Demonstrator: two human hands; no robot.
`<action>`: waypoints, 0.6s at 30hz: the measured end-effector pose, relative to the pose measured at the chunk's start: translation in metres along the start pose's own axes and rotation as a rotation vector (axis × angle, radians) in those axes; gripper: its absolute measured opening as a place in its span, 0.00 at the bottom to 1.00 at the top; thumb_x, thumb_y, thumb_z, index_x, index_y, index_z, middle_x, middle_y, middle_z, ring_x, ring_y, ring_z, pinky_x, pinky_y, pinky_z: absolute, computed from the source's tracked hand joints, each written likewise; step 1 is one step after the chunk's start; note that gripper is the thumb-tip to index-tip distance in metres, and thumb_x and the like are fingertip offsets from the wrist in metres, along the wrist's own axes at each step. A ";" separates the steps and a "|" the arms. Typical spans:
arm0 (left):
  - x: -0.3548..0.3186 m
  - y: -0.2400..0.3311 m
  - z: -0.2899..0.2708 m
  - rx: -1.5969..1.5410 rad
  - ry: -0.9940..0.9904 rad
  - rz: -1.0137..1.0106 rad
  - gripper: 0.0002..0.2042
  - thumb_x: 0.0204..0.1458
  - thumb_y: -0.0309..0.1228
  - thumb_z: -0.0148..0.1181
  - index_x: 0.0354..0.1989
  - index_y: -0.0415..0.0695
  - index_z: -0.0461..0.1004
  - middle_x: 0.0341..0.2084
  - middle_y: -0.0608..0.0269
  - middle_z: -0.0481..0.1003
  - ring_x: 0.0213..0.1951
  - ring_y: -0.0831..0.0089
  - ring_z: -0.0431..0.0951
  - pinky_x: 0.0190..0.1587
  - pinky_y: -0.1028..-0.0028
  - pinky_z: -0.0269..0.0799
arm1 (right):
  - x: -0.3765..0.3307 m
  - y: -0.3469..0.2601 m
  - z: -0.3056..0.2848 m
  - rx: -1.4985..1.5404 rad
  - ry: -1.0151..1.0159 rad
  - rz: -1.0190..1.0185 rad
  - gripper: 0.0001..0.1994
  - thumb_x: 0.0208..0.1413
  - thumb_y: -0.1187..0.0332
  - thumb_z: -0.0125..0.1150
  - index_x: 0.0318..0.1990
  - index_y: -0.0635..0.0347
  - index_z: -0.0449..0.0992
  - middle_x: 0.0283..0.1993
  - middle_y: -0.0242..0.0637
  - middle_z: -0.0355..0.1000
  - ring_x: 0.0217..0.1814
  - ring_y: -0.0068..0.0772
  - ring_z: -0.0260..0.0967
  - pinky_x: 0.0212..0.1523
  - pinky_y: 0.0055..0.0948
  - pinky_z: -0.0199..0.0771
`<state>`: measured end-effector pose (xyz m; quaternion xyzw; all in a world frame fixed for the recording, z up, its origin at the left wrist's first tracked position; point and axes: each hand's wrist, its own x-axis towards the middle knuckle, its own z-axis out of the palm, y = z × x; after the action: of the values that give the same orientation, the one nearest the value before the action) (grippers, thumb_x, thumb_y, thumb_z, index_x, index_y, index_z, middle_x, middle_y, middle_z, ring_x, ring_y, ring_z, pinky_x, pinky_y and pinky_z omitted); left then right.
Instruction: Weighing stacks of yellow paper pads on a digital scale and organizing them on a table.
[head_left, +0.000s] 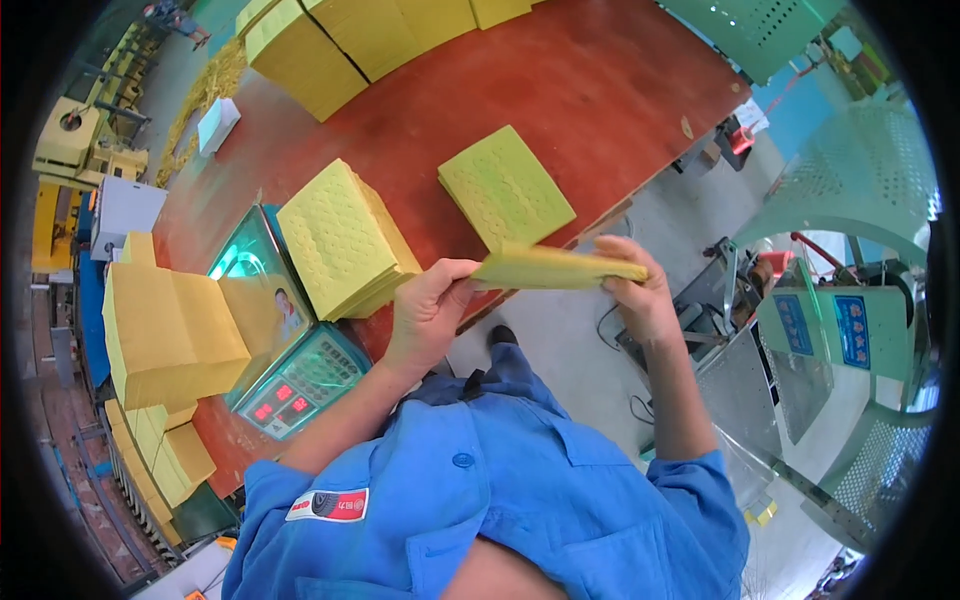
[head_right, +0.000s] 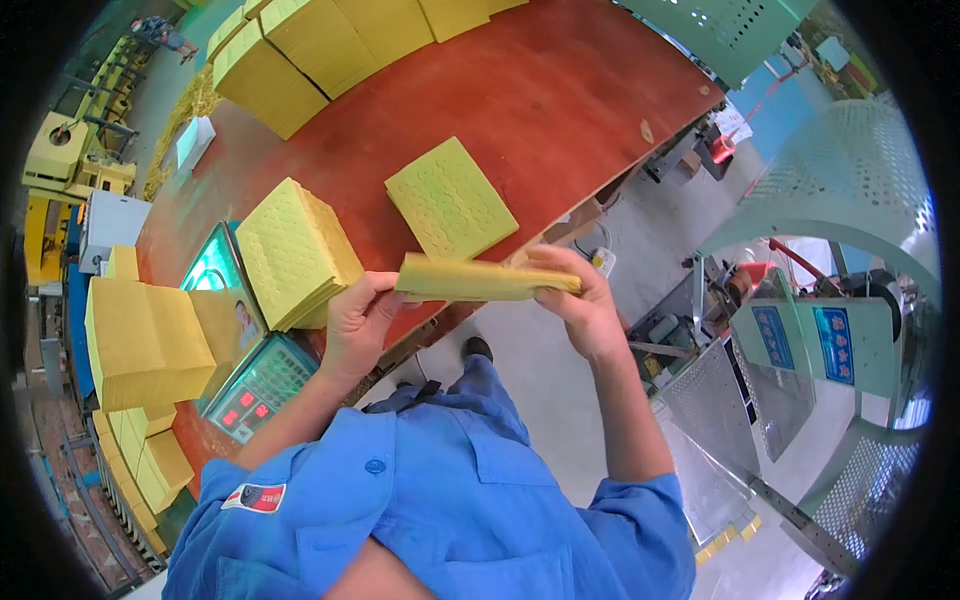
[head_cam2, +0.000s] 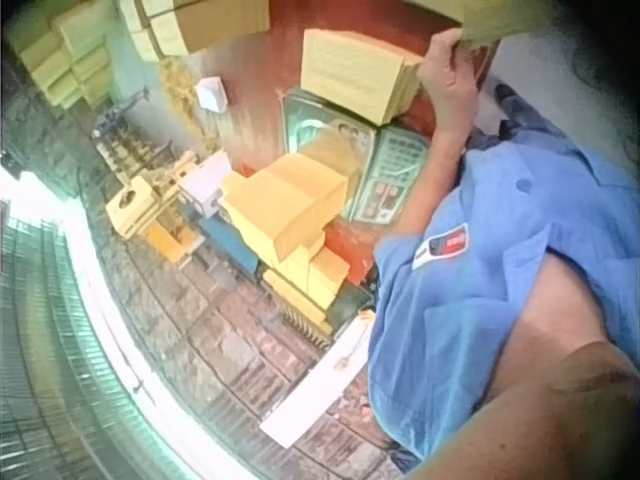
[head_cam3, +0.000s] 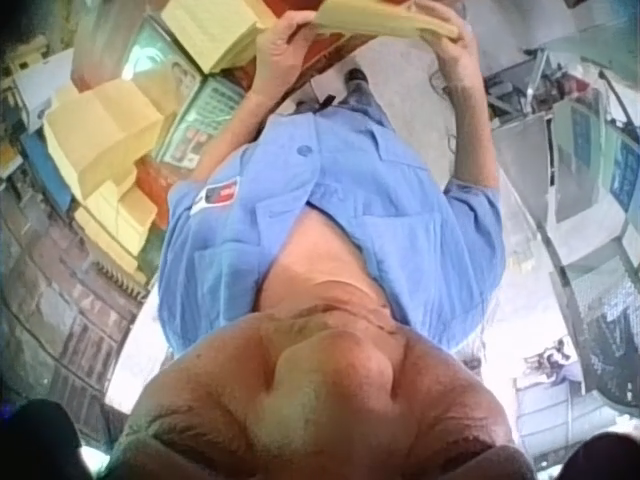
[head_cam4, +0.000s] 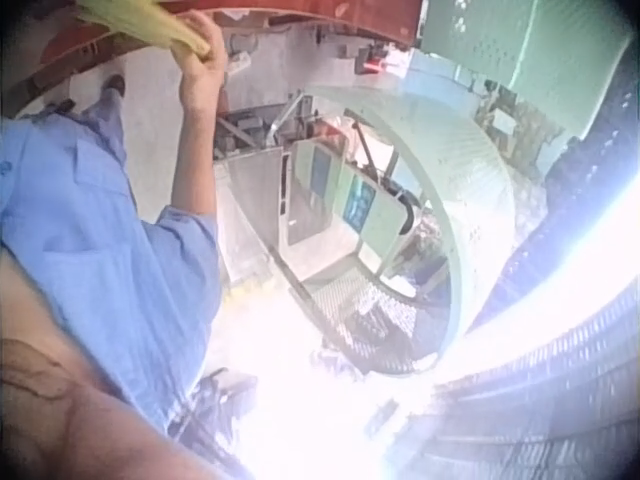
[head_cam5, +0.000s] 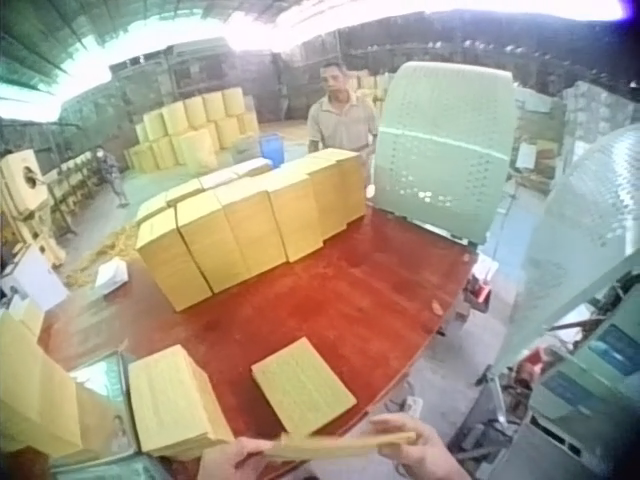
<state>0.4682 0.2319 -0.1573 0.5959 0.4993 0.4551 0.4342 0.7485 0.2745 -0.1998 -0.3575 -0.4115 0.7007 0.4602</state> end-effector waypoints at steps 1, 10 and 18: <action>-0.001 -0.004 0.000 -0.010 -0.008 0.000 0.06 0.63 0.23 0.53 0.44 0.36 0.73 0.37 0.61 0.79 0.41 0.76 0.79 0.47 0.76 0.75 | 0.003 -0.010 0.000 -0.007 0.011 0.001 0.20 0.54 0.74 0.64 0.56 0.60 0.73 0.50 0.35 0.75 0.53 0.27 0.70 0.55 0.29 0.68; -0.003 -0.012 0.001 -0.006 0.171 -0.039 0.05 0.61 0.21 0.55 0.43 0.37 0.74 0.32 0.64 0.80 0.37 0.80 0.79 0.41 0.79 0.73 | 0.018 -0.055 0.020 -0.781 -0.090 -0.250 0.09 0.57 0.80 0.59 0.45 0.66 0.79 0.36 0.27 0.76 0.38 0.18 0.71 0.39 0.19 0.71; -0.050 0.002 -0.026 -0.398 0.005 -0.422 0.21 0.65 0.35 0.51 0.60 0.33 0.64 0.47 0.50 0.76 0.45 0.68 0.79 0.50 0.70 0.75 | 0.070 -0.017 0.013 -0.281 0.212 0.011 0.09 0.60 0.74 0.56 0.44 0.69 0.78 0.34 0.33 0.75 0.31 0.20 0.71 0.33 0.21 0.71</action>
<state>0.4387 0.1840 -0.1553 0.3807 0.5144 0.4452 0.6263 0.7207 0.3410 -0.1881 -0.4925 -0.4524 0.5973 0.4428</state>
